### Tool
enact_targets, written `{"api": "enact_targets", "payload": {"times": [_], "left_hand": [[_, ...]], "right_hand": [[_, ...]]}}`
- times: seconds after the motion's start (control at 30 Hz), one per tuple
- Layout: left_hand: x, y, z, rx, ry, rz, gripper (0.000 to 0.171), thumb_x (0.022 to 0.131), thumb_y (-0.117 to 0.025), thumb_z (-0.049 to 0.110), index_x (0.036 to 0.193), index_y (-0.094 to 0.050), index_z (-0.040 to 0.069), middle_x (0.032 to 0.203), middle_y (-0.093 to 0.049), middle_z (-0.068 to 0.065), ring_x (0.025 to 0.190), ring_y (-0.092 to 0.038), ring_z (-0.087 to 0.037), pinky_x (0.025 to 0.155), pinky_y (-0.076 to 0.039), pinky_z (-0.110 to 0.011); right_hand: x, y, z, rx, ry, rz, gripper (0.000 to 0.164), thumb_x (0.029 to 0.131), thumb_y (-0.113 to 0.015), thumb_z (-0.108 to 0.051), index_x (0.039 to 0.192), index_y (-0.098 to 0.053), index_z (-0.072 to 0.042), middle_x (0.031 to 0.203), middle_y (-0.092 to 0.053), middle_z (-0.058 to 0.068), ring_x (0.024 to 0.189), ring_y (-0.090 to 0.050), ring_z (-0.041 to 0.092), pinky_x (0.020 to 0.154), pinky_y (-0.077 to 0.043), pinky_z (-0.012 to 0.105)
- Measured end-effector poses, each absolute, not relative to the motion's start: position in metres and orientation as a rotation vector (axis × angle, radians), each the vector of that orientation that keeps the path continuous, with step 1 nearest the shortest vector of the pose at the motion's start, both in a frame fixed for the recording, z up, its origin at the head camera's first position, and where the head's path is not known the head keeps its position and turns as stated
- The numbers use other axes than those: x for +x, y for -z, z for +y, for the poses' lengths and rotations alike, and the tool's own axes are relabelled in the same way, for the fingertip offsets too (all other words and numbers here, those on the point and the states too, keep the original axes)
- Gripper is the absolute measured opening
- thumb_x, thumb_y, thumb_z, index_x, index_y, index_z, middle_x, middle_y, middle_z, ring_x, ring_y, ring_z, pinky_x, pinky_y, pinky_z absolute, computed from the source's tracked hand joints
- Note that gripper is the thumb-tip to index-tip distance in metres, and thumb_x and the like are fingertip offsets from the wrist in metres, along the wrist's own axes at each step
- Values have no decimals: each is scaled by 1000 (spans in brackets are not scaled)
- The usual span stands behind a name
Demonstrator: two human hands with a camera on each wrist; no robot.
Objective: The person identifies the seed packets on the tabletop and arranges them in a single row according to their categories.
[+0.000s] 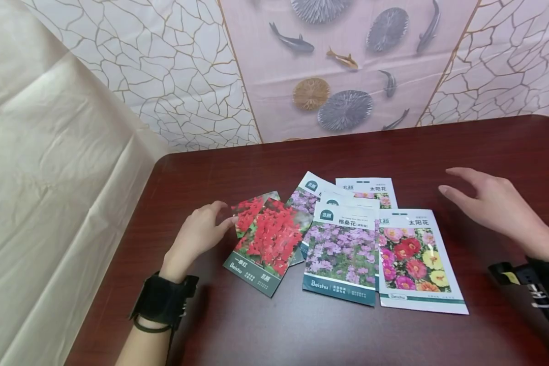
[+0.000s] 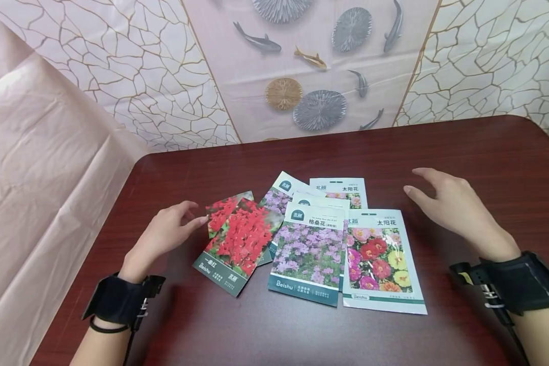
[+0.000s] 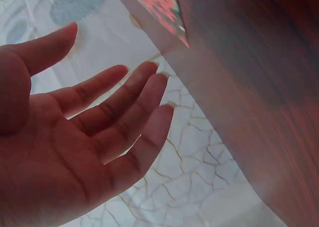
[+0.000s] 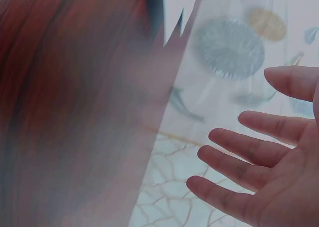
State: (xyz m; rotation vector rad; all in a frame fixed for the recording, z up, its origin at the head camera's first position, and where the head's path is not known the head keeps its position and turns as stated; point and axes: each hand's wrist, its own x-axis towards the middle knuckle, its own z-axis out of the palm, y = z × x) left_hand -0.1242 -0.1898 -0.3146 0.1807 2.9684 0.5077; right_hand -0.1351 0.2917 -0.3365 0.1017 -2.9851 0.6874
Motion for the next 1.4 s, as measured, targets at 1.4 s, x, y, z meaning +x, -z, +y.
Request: {"api": "enact_targets", "payload": {"times": [1.4], "left_hand": [[-114, 338, -153, 52, -351, 2751, 81, 74, -74, 38, 127, -38, -11, 97, -52, -18, 83, -50, -26, 70, -46, -37]], "right_hand": [[-103, 323, 201, 818, -1097, -2917, 21, 86, -63, -10, 105, -64, -1, 94, -64, 1, 80, -57, 8, 71, -51, 31]]}}
